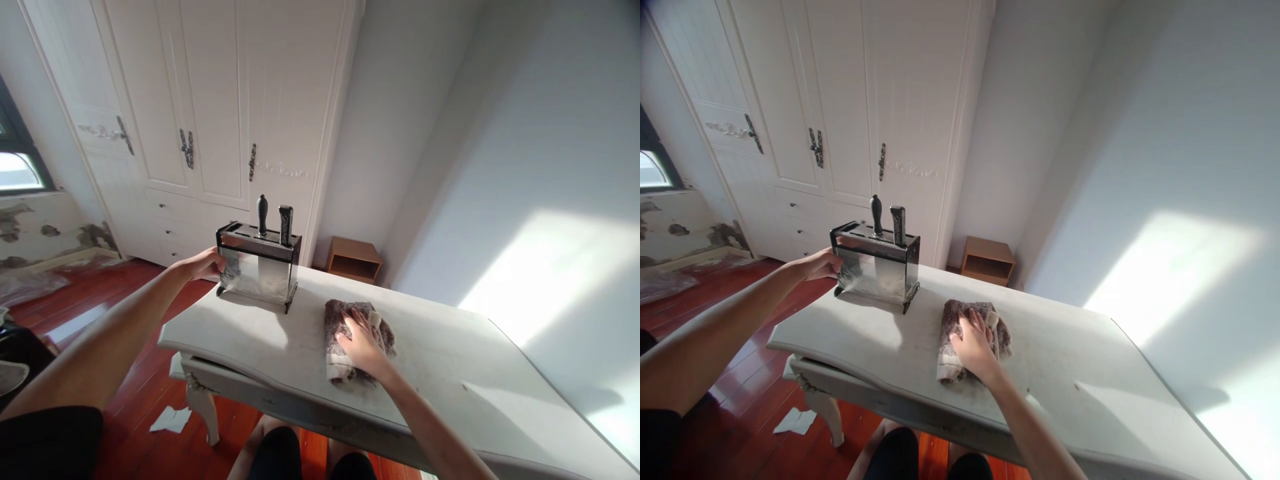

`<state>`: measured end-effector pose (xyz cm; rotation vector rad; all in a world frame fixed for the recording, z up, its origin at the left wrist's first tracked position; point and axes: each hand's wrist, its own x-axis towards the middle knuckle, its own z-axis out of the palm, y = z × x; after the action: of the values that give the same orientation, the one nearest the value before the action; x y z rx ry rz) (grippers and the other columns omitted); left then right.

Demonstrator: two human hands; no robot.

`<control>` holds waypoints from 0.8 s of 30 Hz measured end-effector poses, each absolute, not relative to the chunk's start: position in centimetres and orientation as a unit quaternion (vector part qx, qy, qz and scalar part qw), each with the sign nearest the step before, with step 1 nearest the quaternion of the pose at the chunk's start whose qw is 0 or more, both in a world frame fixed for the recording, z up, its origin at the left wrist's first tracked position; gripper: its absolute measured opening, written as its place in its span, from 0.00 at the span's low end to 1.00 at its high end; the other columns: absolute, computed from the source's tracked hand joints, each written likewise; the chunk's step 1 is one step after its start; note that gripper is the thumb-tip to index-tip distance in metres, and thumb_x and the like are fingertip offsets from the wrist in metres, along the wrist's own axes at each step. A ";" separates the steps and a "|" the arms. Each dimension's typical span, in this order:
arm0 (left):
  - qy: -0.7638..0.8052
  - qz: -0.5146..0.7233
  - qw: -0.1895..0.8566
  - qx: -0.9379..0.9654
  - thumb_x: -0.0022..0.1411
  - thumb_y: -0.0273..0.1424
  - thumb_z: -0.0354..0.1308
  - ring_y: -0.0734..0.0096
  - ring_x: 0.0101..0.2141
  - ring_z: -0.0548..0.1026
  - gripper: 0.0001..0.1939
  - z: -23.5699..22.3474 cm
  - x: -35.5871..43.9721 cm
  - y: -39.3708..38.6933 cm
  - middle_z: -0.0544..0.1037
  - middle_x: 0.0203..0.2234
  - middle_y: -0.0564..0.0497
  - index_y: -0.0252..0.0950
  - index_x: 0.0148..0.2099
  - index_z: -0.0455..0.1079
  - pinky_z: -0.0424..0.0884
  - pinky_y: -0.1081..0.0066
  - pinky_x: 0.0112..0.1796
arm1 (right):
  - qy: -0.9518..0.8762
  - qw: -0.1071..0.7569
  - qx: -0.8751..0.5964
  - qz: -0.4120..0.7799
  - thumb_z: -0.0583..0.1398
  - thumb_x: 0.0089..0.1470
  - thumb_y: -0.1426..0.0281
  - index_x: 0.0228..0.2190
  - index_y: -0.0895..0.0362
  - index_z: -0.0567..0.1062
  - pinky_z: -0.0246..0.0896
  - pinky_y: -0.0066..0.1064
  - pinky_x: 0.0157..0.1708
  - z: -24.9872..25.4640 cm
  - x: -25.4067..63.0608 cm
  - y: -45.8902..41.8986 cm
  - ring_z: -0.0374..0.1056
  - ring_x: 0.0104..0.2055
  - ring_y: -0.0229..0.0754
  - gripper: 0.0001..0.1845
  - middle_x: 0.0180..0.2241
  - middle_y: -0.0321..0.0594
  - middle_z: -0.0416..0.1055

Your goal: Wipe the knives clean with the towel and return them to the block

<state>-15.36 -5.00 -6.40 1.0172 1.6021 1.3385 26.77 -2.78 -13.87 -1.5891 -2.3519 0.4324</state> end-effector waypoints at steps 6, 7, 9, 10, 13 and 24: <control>0.595 0.546 0.445 0.388 0.29 0.19 0.49 0.73 0.21 0.61 0.22 -7.3 -16.7 -4.5 0.62 0.13 0.55 0.33 0.34 0.65 0.62 0.73 0.26 | -0.836 0.122 -0.521 0.125 0.52 0.60 0.60 0.61 0.57 0.64 0.42 0.53 0.62 -12.9 21.8 -2.5 0.45 0.68 0.58 0.30 0.66 0.52 0.52; 0.591 0.551 0.446 0.386 0.30 0.19 0.49 0.73 0.21 0.61 0.21 -7.5 -16.7 -4.4 0.63 0.14 0.55 0.33 0.33 0.64 0.62 0.73 0.26 | -0.839 0.122 -0.517 0.121 0.51 0.61 0.60 0.61 0.58 0.64 0.42 0.53 0.62 -12.9 21.1 -2.3 0.45 0.68 0.58 0.30 0.66 0.53 0.53; 0.581 0.559 0.450 0.384 0.32 0.19 0.50 0.72 0.23 0.64 0.19 -7.9 -16.8 -4.4 0.66 0.16 0.55 0.34 0.33 0.63 0.63 0.73 0.28 | -0.843 0.129 -0.510 0.115 0.50 0.62 0.61 0.61 0.60 0.64 0.42 0.54 0.62 -12.9 19.9 -1.9 0.46 0.68 0.58 0.29 0.65 0.55 0.53; 0.575 0.560 0.455 0.385 0.34 0.19 0.51 0.71 0.24 0.66 0.19 -8.1 -16.8 -4.5 0.68 0.17 0.55 0.34 0.34 0.64 0.64 0.72 0.29 | -0.845 0.131 -0.507 0.110 0.50 0.62 0.61 0.61 0.60 0.64 0.42 0.54 0.61 -12.9 19.4 -1.8 0.46 0.67 0.58 0.29 0.65 0.55 0.53; 0.568 0.546 0.483 0.382 0.38 0.20 0.56 0.68 0.30 0.70 0.20 -8.2 -17.1 -5.3 0.74 0.24 0.54 0.33 0.39 0.66 0.66 0.71 0.33 | -0.849 0.141 -0.501 0.090 0.50 0.63 0.61 0.61 0.59 0.64 0.43 0.53 0.60 -13.0 18.3 -1.7 0.48 0.66 0.58 0.28 0.64 0.54 0.55; 0.597 0.738 0.227 0.217 0.43 0.10 0.51 0.74 0.35 0.72 0.20 -4.1 -14.5 -9.1 0.77 0.28 0.50 0.27 0.39 0.70 0.64 0.67 0.43 | -0.827 0.171 -0.517 0.141 0.54 0.60 0.59 0.52 0.60 0.72 0.49 0.50 0.55 -11.9 15.4 -1.5 0.56 0.59 0.60 0.24 0.55 0.56 0.66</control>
<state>-14.46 -9.11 -4.10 0.5976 1.6454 2.0334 15.42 -1.51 -11.85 -1.4671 -2.3493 0.4017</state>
